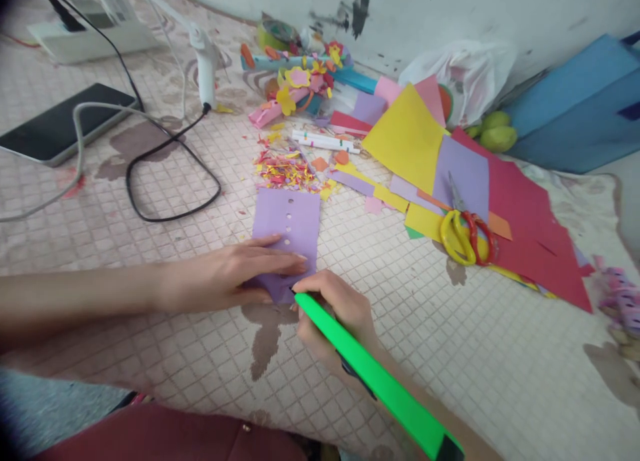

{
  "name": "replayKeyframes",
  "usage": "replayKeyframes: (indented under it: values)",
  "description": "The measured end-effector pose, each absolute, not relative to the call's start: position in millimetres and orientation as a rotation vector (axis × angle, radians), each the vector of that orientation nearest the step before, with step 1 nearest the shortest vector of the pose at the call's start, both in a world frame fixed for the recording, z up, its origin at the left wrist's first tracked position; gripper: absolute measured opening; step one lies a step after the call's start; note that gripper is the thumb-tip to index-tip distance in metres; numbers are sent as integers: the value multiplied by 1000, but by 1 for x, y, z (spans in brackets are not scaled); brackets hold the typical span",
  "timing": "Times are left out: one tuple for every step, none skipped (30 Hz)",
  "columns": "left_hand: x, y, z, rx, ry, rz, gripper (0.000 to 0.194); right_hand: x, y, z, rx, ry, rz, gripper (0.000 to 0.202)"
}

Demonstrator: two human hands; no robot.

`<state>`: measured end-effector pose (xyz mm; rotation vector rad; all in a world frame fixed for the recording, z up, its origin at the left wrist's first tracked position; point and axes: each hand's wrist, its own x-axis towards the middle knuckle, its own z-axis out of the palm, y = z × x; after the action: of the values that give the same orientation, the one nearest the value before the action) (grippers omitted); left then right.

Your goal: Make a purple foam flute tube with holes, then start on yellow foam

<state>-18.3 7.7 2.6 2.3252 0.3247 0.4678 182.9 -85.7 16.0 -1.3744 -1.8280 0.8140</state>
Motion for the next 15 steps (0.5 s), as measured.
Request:
replayKeyframes:
  values:
    - [-18, 4, 3, 2337, 369, 472, 48, 183, -85, 16, -1370, -1834, 808, 24]
    - [-18, 2, 3, 2348, 400, 475, 47, 183, -85, 15, -1363, -1836, 793, 24]
    - [-18, 1, 3, 2355, 406, 476, 47, 183, -85, 14, -1356, -1834, 772, 24]
    - [-18, 1, 3, 2357, 390, 471, 48, 184, -84, 13, -1351, -1833, 754, 24]
    - [-17, 3, 3, 2355, 353, 463, 48, 184, -84, 11, -1344, -1834, 735, 24]
    - [-17, 6, 3, 2348, 303, 449, 49, 184, -84, 10, -1337, -1840, 722, 24]
    - [-17, 9, 3, 2336, 255, 430, 50, 184, -83, 10, -1328, -1851, 714, 25]
    - [-16, 12, 2, 2322, 216, 411, 51, 184, -83, 10, -1317, -1864, 711, 25]
    - [-16, 14, 2, 2306, 191, 395, 52, 184, -83, 10, -1302, -1875, 712, 25]
    - [-17, 16, 2, 2291, 183, 383, 54, 185, -83, 11, -1290, -1882, 717, 25]
    - [-17, 17, 2, 2277, 185, 376, 55, 185, -83, 11, -1283, -1879, 721, 25]
    - [-17, 17, 2, 2267, 195, 369, 55, 185, -83, 11, -1285, -1871, 731, 25]
    - [-17, 17, 2, 2261, 207, 362, 55, 185, -83, 11, -1291, -1858, 740, 25]
    - [-17, 16, 2, 2259, 216, 355, 55, 185, -84, 10, -1298, -1847, 752, 25]
    - [-17, 16, 2, 2261, 224, 353, 54, 185, -84, 9, -1306, -1836, 761, 25]
